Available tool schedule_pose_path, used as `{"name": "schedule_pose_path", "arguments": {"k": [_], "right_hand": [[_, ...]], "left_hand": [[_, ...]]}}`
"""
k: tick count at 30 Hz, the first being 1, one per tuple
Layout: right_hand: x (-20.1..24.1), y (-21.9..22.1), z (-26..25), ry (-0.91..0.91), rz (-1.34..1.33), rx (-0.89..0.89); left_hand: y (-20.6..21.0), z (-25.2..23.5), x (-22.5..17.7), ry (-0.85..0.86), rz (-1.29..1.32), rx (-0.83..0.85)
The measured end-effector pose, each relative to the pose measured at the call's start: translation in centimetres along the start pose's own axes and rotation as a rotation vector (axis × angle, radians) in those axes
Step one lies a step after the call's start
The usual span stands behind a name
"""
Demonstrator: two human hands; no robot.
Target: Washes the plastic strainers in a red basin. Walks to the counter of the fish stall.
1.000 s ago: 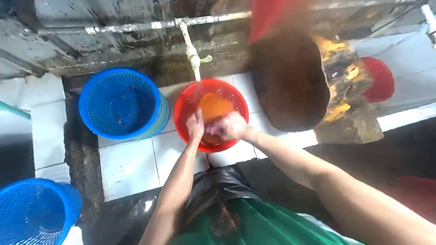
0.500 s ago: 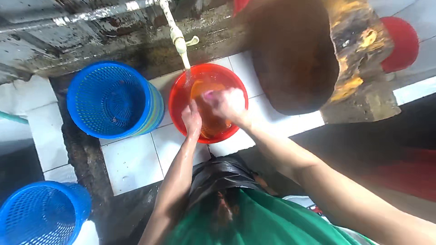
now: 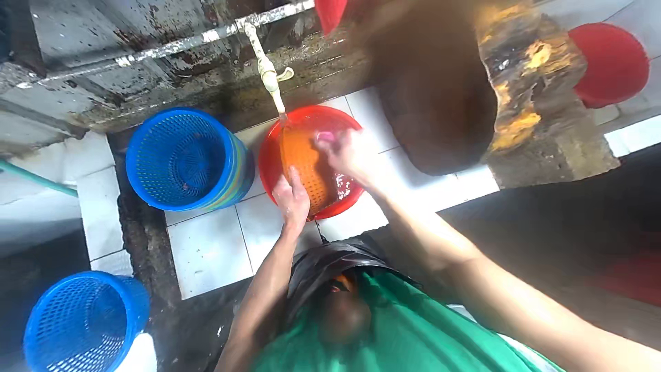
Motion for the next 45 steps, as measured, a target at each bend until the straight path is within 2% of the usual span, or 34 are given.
{"name": "schedule_pose_path", "arguments": {"k": [3, 4, 5, 7, 8, 10, 13, 15, 19, 20, 24, 28, 30, 32, 33, 35, 37, 39, 41, 43, 45], "right_hand": [[2.9, -0.6, 3.5, -0.411, 0.114, 0.042], [3.0, -1.1, 3.4, -0.458, 0.115, 0.080], [2.5, -2.1, 2.4, -0.421, 0.101, 0.107], [1.7, -3.4, 1.7, -0.297, 0.109, 0.063], [2.2, -2.9, 3.1, -0.301, 0.115, 0.018], [4.4, -0.3, 7.7, -0.472, 0.090, -0.116], [6.4, 3.2, 11.5, -0.631, 0.066, -0.076], [7.4, 1.6, 9.9, -0.565, 0.076, -0.039], [7.6, -3.4, 5.3, -0.276, 0.116, -0.009], [7.9, -3.9, 5.1, -0.297, 0.127, 0.019], [9.3, -3.4, 7.7, -0.640, 0.159, 0.106], [6.6, -4.0, 4.6, -0.544, 0.190, 0.074], [9.0, -3.9, 6.8, -0.693, 0.219, 0.031], [10.7, -3.3, 7.3, -0.854, 0.198, 0.122], [10.3, -3.1, 6.0, -0.871, 0.172, 0.170], [7.8, -3.2, 2.8, -0.787, 0.103, 0.216], [6.7, -3.5, 1.6, -0.763, 0.111, 0.157], [9.4, -3.3, 4.2, -0.911, 0.142, 0.036], [12.9, -2.7, 7.9, -1.050, 0.133, 0.026], [13.8, -3.2, 8.4, -1.039, 0.080, 0.074], [11.7, -4.2, 5.9, -0.841, 0.084, 0.130]], "left_hand": [[-1.2, 1.3, -1.8, 0.116, 0.018, -0.013], [-1.8, 2.1, -2.3, 0.148, 0.002, -0.017], [-2.3, 2.6, -2.7, 0.168, -0.021, -0.017], [-2.9, 3.5, -3.2, 0.142, -0.045, 0.011], [-3.1, 3.8, -3.3, 0.103, -0.037, 0.014], [-3.9, 3.8, -3.2, 0.033, 0.018, -0.013], [-5.6, 3.5, -1.9, -0.043, 0.064, -0.063], [-6.5, 2.7, -1.9, -0.023, 0.052, -0.032], [-5.9, 4.3, -3.7, 0.171, -0.045, 0.150], [-5.7, 4.7, -4.0, 0.226, -0.011, 0.165], [-6.6, 5.7, -3.8, 0.405, 0.153, 0.221], [-7.4, 6.2, -2.8, 0.344, 0.158, 0.275], [-7.6, 5.8, -3.1, 0.392, 0.207, 0.262], [-7.6, 5.9, -3.1, 0.483, 0.262, 0.317], [-7.7, 6.0, -2.9, 0.496, 0.270, 0.353], [-8.2, 6.0, -2.0, 0.443, 0.214, 0.403], [-8.5, 5.6, -1.9, 0.329, 0.159, 0.410], [-8.3, 5.2, -2.4, 0.282, 0.125, 0.418], [-7.8, 5.3, -2.7, 0.347, 0.167, 0.447], [-7.3, 5.8, -3.6, 0.431, 0.256, 0.498], [-7.1, 6.4, -3.9, 0.382, 0.178, 0.489]]}}
Point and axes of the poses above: each hand's wrist, its own z-axis away from the middle knuckle, its own y-axis out of the palm, x = y × z, the point moved 7 cm from there along -z, towards the middle knuckle, and after that the axes turned 9 degrees about x, right-handed, at the moved point
